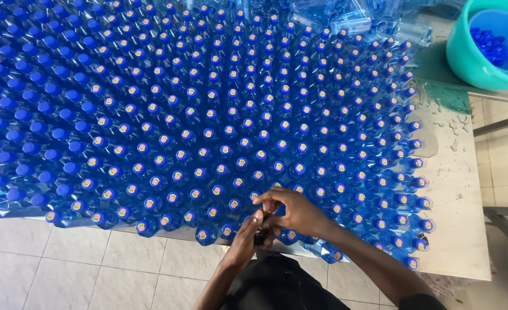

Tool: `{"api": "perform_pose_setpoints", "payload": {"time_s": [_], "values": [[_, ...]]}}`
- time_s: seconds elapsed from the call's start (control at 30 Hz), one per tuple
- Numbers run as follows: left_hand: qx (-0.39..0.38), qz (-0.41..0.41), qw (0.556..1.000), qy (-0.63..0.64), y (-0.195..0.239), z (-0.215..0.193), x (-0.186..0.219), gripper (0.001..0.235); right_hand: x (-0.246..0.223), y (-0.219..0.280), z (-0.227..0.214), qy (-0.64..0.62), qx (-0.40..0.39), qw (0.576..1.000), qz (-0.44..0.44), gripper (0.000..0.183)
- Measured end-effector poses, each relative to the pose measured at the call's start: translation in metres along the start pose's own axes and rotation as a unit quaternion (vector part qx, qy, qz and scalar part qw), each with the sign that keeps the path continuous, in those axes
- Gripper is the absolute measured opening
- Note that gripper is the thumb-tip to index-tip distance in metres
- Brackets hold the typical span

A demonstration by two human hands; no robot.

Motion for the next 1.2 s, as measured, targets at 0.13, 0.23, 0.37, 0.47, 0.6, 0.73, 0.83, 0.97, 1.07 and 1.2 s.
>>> {"api": "perform_pose_setpoints", "payload": {"time_s": [0.13,0.23,0.37,0.47,0.6,0.73,0.83,0.97,1.07,1.2], "values": [[-0.007,-0.017,1.000,0.003,0.005,-0.005,-0.005,0.057,0.000,0.006,0.001,-0.043,0.030,0.999,0.011,0.038],[-0.023,-0.003,1.000,-0.013,0.010,-0.001,0.001,0.057,-0.001,0.011,-0.001,-0.059,0.029,0.996,0.064,0.037],[-0.048,-0.002,0.999,0.010,0.014,0.003,0.004,0.052,0.003,0.016,0.001,-0.023,0.043,0.999,0.019,0.038],[-0.061,-0.016,0.997,0.040,0.013,0.002,0.000,0.047,0.003,0.018,0.003,0.010,0.054,0.997,-0.047,0.041],[-0.071,-0.043,0.992,0.090,0.009,0.002,-0.012,0.041,0.016,0.023,0.008,0.062,0.043,0.995,-0.073,0.048],[-0.078,-0.041,0.992,0.094,0.000,-0.002,-0.020,0.049,0.014,0.025,-0.004,0.086,0.054,0.992,-0.073,0.049],[-0.053,-0.041,0.990,0.122,-0.009,-0.006,-0.026,0.037,0.011,0.024,-0.023,0.033,-0.006,0.999,0.004,0.046],[-0.010,-0.031,0.992,0.120,-0.020,-0.005,-0.020,0.063,0.034,0.010,-0.071,0.045,0.042,0.998,0.012,0.040],[0.025,-0.039,0.994,0.100,-0.018,-0.003,-0.011,0.093,0.076,-0.022,-0.137,0.071,0.175,0.982,-0.008,0.030],[0.061,-0.033,0.990,0.124,-0.017,-0.016,-0.020,0.095,0.130,-0.088,-0.241,0.011,0.317,0.948,-0.032,0.022]]}}
Point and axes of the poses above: each hand's wrist, its own y-axis away from the middle knuckle, its own z-axis out of the palm, x = y × z, the point moved 6 cm from there along -y, towards the middle knuckle, and after that the axes turned 9 degrees about y, right-handed, at the moved point
